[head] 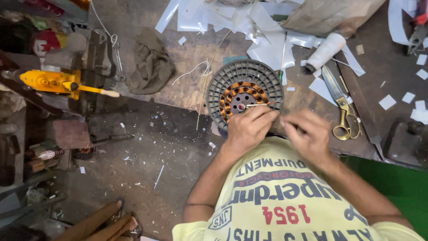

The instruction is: The person works on a motor stator, using a small wooden stick to adjust or insert material into the copper windings. They then use scissors to trim excess material from the windings.

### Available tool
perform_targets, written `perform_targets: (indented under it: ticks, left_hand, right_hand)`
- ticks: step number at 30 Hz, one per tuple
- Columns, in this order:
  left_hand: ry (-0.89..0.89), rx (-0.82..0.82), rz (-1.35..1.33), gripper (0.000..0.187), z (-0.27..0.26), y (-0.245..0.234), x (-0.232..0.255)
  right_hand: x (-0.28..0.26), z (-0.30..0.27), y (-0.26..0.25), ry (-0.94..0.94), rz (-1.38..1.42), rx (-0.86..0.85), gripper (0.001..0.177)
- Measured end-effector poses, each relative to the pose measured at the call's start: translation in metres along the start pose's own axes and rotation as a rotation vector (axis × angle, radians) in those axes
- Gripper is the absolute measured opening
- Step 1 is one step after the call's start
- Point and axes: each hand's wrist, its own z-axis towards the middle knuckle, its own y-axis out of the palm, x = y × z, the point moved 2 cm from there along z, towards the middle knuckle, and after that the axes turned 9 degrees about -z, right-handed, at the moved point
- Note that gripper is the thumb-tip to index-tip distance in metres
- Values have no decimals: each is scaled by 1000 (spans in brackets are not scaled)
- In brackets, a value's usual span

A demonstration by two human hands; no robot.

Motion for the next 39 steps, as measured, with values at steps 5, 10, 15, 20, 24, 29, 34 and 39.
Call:
perform_targets:
  ticks: [5,10,15,20,24,29,34,39]
  left_hand:
    - [-75,-8,-57,8,7,-9,9]
    - [-72,-26,-94,11,5,-11,8]
    - [-109,-24,-110,9,15,-18,7]
    - [-133,-64,-161,10,3,-11,8]
    - [-126,-82,-173,10,12,-18,1]
    - [-158,-89,-171,10,-6,-6,6]
    - [-122,-75,-211,14,3,-12,-5]
    - [-137,-98,-169,12,8,-19,-6]
  right_hand:
    - [11,15,8,36,-25,-29,10]
    - [11,5,3,32,-8,-47,10]
    - [18,24,7,55,6,-172,10]
    - [30,1,2,225,127,-168,6]
    - [43,10,11,127,61,-283,10]
    - [50,-11,3,211,131,-216,7]
    - [45,13,10,211,216,-234,7]
    - [53,8,17,58,119,-258,8]
